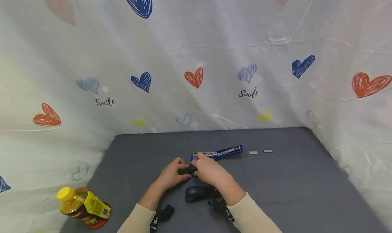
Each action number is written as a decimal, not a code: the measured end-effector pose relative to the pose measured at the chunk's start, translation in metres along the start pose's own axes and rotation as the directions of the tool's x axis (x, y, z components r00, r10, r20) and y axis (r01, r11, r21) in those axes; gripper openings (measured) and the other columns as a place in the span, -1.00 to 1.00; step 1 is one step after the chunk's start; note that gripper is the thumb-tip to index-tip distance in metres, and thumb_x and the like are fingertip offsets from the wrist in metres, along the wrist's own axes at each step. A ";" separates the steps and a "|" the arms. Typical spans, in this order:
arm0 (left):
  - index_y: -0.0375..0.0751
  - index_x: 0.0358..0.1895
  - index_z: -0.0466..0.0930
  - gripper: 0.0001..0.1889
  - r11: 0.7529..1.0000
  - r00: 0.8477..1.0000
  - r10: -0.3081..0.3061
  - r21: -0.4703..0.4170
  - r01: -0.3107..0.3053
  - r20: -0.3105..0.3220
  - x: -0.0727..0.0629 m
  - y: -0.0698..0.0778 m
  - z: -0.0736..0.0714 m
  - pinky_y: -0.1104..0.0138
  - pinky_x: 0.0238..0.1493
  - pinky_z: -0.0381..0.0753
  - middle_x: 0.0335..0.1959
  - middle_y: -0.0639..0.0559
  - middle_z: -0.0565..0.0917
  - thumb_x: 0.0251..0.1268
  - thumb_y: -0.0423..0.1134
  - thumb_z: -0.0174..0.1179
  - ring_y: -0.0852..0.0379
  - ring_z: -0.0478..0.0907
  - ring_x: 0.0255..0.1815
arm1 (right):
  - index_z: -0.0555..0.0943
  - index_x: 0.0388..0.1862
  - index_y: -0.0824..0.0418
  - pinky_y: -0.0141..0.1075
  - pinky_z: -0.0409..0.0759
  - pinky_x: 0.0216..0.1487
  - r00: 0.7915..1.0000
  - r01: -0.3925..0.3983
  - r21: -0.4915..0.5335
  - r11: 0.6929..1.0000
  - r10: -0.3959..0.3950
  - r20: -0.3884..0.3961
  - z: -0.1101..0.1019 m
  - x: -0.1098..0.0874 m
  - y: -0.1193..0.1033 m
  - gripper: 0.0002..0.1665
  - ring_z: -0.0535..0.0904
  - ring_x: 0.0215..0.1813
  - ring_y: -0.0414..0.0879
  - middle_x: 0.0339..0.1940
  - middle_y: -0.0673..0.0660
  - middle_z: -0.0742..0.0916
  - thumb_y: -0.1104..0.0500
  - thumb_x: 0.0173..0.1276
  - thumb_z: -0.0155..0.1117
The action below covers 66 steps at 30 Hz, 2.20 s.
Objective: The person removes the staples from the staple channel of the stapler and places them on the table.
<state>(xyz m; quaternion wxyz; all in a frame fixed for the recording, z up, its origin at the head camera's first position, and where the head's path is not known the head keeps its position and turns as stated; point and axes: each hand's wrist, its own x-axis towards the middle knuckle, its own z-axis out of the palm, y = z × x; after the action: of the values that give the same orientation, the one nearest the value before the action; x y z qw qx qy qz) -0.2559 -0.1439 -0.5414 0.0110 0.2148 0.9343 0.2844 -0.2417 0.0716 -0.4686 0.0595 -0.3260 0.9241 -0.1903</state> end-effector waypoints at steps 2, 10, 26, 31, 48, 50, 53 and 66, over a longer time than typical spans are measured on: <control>-0.07 0.17 0.75 -0.57 1.000 1.000 0.004 0.001 -0.004 -0.005 0.000 0.003 0.001 0.28 -0.29 0.39 -0.14 0.13 0.44 0.28 -0.03 0.46 0.19 0.37 -0.34 | 0.62 0.33 0.23 -0.28 0.51 -0.30 1.000 -0.012 -0.034 0.999 0.012 -0.002 0.003 0.001 0.000 -0.50 0.48 -0.28 -0.18 -0.07 0.07 0.50 0.20 0.44 0.40; -0.03 0.15 0.77 -0.62 1.000 1.000 0.004 0.018 -0.004 -0.008 -0.004 0.009 -0.001 0.28 -0.29 0.37 -0.19 0.12 0.43 0.30 -0.05 0.44 0.20 0.34 -0.35 | 0.67 0.23 0.23 -0.23 0.58 -0.22 0.999 -0.007 -0.101 0.995 0.002 -0.046 0.012 0.005 0.001 -0.56 0.61 -0.16 -0.06 -0.03 0.12 0.61 0.20 0.40 0.44; -0.02 0.16 0.77 -0.62 1.000 1.000 0.005 -0.008 -0.005 -0.007 -0.003 0.007 0.000 0.30 -0.32 0.34 -0.24 0.17 0.40 0.31 -0.07 0.44 0.20 0.31 -0.39 | 0.69 0.11 0.16 -0.21 0.61 -0.13 0.995 0.015 -0.044 0.999 -0.019 -0.096 0.014 0.005 0.007 -0.66 0.61 -0.13 -0.10 -0.08 0.04 0.62 0.21 0.37 0.46; -0.02 0.17 0.76 -0.61 1.000 1.000 0.003 -0.004 -0.003 -0.001 -0.003 0.007 0.000 0.30 -0.31 0.35 -0.24 0.18 0.41 0.30 -0.06 0.44 0.21 0.32 -0.38 | 0.70 0.11 0.16 -0.16 0.61 -0.07 0.995 0.016 -0.029 0.999 -0.019 -0.097 0.015 0.006 0.008 -0.66 0.63 -0.09 -0.08 -0.06 0.04 0.64 0.21 0.37 0.46; -0.08 0.17 0.76 -0.61 1.000 1.000 -0.008 0.010 0.007 0.020 -0.002 0.010 -0.003 0.30 -0.32 0.36 -0.27 0.17 0.41 0.31 -0.10 0.43 0.21 0.32 -0.38 | 0.71 0.10 0.14 -0.15 0.63 0.01 0.987 0.070 -0.008 0.997 -0.071 -0.146 0.022 0.010 0.019 -0.65 0.65 -0.01 -0.09 -0.01 0.00 0.68 0.19 0.35 0.49; -0.07 0.16 0.77 -0.63 1.000 1.000 -0.009 0.020 0.009 0.020 -0.002 0.009 -0.003 0.30 -0.32 0.36 -0.28 0.18 0.41 0.32 -0.10 0.43 0.21 0.32 -0.38 | 0.71 0.10 0.13 -0.15 0.63 0.02 0.985 0.079 -0.011 0.997 -0.080 -0.153 0.023 0.012 0.020 -0.65 0.65 0.00 -0.09 0.00 -0.01 0.68 0.19 0.35 0.49; -0.06 0.13 0.78 -0.65 1.000 1.000 -0.008 0.029 0.008 0.016 -0.001 0.008 -0.002 0.30 -0.33 0.37 -0.28 0.17 0.41 0.31 -0.09 0.43 0.22 0.33 -0.39 | 0.71 0.11 0.14 -0.15 0.63 0.03 0.982 0.096 -0.013 0.995 -0.096 -0.165 0.024 0.013 0.022 -0.65 0.65 0.02 -0.09 0.02 -0.01 0.69 0.20 0.35 0.49; -0.02 -0.02 0.84 -0.75 1.000 0.999 -0.024 0.016 0.023 0.022 0.004 0.008 0.000 0.31 -0.32 0.42 -0.29 0.18 0.47 0.27 -0.10 0.46 0.24 0.40 -0.37 | 0.70 0.10 0.15 -0.10 0.61 0.05 0.984 0.107 0.028 0.994 -0.102 -0.148 0.022 0.014 0.026 -0.64 0.64 0.01 -0.07 -0.01 0.00 0.68 0.18 0.35 0.50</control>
<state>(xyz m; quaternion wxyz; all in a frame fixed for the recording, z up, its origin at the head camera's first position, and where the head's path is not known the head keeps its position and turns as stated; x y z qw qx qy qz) -0.2561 -0.1364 -0.5367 0.0231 0.2072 0.9388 0.2743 -0.2626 0.0746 -0.4987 -0.0126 -0.3581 0.9040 -0.2332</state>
